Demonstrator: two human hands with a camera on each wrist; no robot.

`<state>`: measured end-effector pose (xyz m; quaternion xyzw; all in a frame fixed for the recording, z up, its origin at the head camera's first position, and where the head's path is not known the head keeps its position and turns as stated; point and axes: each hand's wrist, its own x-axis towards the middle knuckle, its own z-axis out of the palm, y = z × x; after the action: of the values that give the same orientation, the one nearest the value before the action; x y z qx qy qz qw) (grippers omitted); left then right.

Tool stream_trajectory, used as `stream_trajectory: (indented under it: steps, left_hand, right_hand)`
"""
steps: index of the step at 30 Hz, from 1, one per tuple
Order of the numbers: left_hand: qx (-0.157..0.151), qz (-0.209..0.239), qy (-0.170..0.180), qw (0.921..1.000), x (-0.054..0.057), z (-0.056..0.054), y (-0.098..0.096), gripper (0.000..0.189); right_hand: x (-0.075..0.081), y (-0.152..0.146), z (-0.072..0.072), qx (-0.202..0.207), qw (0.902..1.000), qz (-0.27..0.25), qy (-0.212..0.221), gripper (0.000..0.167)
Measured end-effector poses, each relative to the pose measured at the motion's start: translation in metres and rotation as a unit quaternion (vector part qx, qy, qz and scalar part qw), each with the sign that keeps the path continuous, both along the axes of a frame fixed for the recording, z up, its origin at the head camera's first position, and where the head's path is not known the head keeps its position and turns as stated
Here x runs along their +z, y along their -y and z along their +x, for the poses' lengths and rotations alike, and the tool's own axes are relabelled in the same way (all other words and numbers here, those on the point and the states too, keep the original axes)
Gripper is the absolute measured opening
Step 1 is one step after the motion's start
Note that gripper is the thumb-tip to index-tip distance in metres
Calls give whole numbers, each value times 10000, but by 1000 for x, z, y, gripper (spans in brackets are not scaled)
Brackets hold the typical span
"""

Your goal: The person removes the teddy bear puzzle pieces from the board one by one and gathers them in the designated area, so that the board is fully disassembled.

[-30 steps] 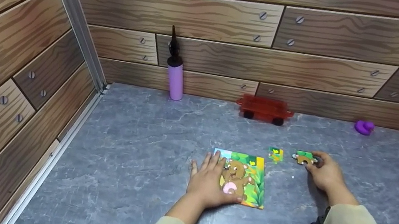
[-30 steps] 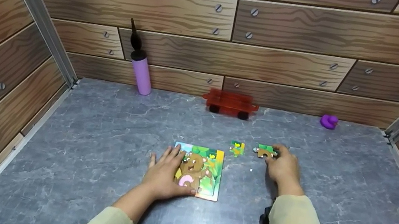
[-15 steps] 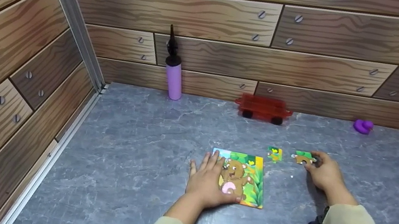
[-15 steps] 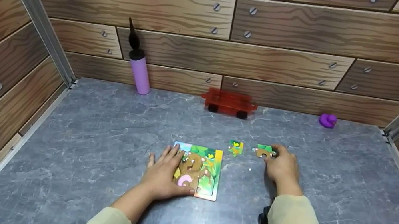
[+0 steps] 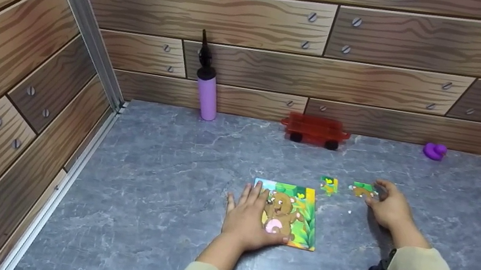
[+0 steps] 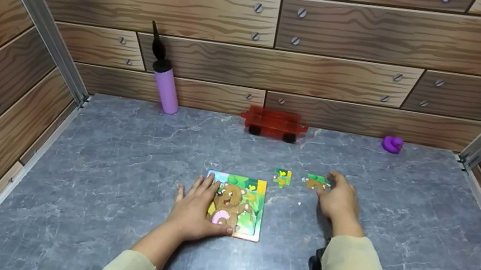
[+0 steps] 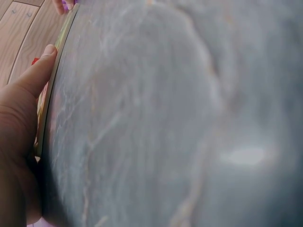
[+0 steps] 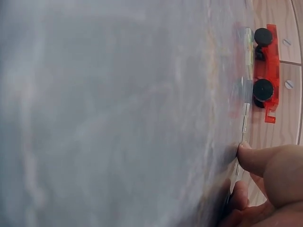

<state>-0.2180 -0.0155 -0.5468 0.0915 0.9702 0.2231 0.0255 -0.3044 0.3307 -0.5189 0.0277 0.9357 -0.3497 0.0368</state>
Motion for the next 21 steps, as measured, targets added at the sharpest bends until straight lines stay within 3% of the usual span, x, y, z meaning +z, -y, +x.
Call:
stream_trajectory:
  steps: [5, 11, 16, 21]
  left_hand:
    - [-12, 19, -9, 10000, -3, 0, -2, 125]
    - [-56, -51, -12, 10000, -1, 0, -2, 125]
    - [-72, -114, -35, 9999, 1, 0, 0, 125]
    - [-102, -105, -32, 9999, -2, 1, 2, 125]
  right_hand:
    - [-1, 0, 6, -105, 9999, -111, -54, 66]
    - [-1, 14, 14, -555, 9966, -607, -55, 75]
    - [5, 35, 19, -814, 9927, -814, -358, 74]
    - [11, 64, 27, -552, 9938, -665, -699, 66]
